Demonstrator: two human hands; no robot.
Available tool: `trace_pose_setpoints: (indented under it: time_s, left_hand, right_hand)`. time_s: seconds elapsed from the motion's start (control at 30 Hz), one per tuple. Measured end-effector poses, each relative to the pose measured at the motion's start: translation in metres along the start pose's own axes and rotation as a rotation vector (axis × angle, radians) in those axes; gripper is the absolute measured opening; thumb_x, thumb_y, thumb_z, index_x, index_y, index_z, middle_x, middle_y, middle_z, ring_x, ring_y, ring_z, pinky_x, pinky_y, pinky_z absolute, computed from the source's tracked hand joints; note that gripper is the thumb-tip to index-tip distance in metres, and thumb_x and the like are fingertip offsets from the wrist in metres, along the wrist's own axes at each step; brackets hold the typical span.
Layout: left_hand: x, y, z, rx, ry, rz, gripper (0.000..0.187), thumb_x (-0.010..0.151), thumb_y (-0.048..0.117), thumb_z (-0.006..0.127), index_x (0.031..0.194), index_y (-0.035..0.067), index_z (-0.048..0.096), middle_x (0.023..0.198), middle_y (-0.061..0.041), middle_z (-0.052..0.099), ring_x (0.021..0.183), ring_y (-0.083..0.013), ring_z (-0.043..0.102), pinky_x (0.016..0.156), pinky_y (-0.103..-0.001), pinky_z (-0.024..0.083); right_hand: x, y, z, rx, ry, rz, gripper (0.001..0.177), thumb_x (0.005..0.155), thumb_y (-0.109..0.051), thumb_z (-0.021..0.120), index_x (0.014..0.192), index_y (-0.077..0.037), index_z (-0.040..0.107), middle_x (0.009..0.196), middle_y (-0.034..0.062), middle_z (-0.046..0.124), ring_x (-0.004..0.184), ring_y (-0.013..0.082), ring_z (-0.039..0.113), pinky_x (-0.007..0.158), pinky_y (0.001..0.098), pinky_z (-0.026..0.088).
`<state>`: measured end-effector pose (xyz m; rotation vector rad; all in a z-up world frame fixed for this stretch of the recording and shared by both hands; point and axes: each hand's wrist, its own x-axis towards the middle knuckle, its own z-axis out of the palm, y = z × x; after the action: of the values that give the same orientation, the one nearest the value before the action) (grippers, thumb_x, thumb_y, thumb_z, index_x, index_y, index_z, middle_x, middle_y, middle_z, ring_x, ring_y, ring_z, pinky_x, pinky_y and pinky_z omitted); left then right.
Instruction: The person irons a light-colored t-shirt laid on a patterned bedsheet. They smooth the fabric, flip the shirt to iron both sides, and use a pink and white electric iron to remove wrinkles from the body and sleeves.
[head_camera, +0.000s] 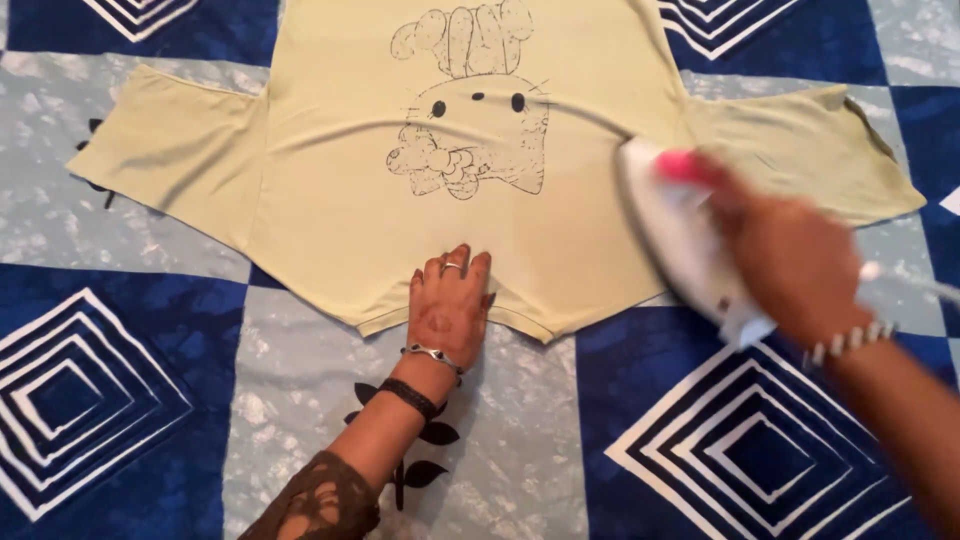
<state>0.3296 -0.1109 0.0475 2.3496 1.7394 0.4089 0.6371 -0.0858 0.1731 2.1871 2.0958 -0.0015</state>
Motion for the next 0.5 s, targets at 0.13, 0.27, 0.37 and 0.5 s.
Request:
trace_pose_setpoints:
  time_s: [0.13, 0.27, 0.37, 0.5]
  left_hand:
    - [0.017, 0.011, -0.007, 0.067, -0.179, -0.076, 0.046, 0.085, 0.009, 0.065, 0.129, 0.015, 0.054, 0.140, -0.014, 0.052, 0.120, -0.0394, 0.051, 0.096, -0.058, 0.048]
    - [0.030, 0.013, -0.019, -0.009, -0.318, -0.140, 0.054, 0.082, 0.001, 0.064, 0.131, 0.019, 0.051, 0.144, -0.014, 0.044, 0.124, -0.0435, 0.044, 0.095, -0.058, 0.050]
    - [0.041, 0.016, -0.024, -0.045, -0.353, -0.192, 0.065, 0.075, -0.003, 0.067, 0.132, 0.021, 0.048, 0.146, -0.014, 0.037, 0.124, -0.0469, 0.040, 0.099, -0.054, 0.050]
    - [0.052, 0.015, -0.030, -0.092, -0.464, -0.311, 0.059, 0.075, 0.002, 0.076, 0.124, 0.024, 0.051, 0.144, -0.011, 0.039, 0.129, -0.0434, 0.037, 0.100, -0.051, 0.051]
  right_hand:
    - [0.025, 0.038, -0.001, 0.033, 0.246, -0.002, 0.046, 0.107, -0.039, 0.057, 0.153, -0.036, 0.055, 0.069, 0.0156, 0.065, 0.058, 0.0352, 0.064, 0.050, 0.0453, 0.050]
    - [0.007, 0.031, -0.009, 0.079, -0.123, -0.014, 0.052, 0.108, -0.042, 0.048, 0.159, -0.045, 0.040, 0.067, 0.0155, 0.067, 0.059, 0.0335, 0.069, 0.054, 0.0444, 0.055]
    - [-0.026, 0.017, -0.011, 0.122, -0.123, -0.244, 0.054, 0.099, -0.041, 0.050, 0.151, -0.045, 0.039, 0.065, 0.0112, 0.068, 0.053, 0.0322, 0.068, 0.048, 0.0457, 0.054]
    - [-0.042, 0.011, -0.012, 0.057, -0.031, -0.343, 0.055, 0.097, -0.041, 0.054, 0.150, -0.042, 0.040, 0.067, 0.0109, 0.068, 0.050, 0.0322, 0.067, 0.045, 0.0458, 0.053]
